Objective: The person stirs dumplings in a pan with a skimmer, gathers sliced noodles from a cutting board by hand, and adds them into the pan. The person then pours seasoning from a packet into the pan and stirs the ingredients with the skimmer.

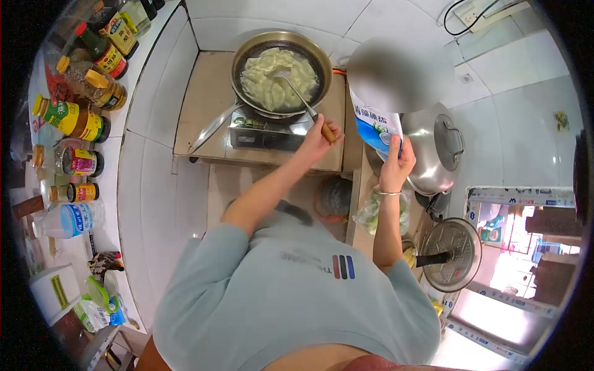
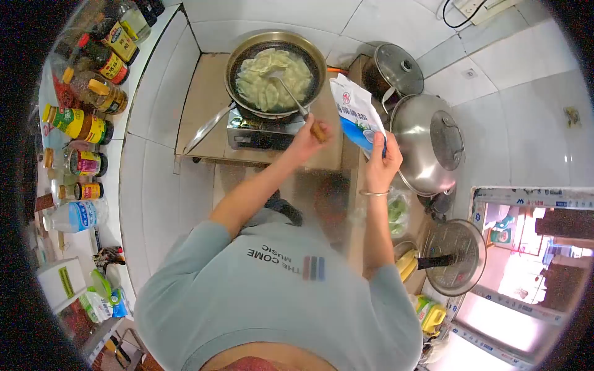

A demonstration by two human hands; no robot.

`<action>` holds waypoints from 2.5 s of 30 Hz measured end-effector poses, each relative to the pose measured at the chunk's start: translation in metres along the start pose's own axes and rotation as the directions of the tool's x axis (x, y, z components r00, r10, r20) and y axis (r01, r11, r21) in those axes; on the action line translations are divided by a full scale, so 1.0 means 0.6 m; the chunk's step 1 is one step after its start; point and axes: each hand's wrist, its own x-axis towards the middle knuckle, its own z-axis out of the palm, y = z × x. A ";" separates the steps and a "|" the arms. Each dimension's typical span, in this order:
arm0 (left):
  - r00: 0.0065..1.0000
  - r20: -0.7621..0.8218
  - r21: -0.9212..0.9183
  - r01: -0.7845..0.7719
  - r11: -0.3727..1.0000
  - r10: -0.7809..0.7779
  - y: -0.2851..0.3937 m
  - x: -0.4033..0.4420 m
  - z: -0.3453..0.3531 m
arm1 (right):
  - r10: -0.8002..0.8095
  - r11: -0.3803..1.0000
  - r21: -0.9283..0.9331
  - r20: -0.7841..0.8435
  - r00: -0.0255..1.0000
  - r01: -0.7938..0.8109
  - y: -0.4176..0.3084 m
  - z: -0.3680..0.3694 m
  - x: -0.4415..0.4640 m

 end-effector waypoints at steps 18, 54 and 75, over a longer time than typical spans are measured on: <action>0.688 0.261 0.789 0.252 -0.560 0.677 0.315 -0.296 0.044 | -0.461 0.854 -0.281 -0.022 0.887 0.437 -0.080 0.127 0.140; 0.708 0.369 0.611 0.303 -0.731 0.602 0.342 -0.314 0.046 | -0.135 0.900 -0.376 0.237 0.962 0.219 -0.061 0.219 0.143; 0.687 0.367 0.674 0.267 -0.688 0.627 0.341 -0.311 0.032 | -0.087 0.906 -0.370 0.314 0.945 0.206 0.041 0.245 0.106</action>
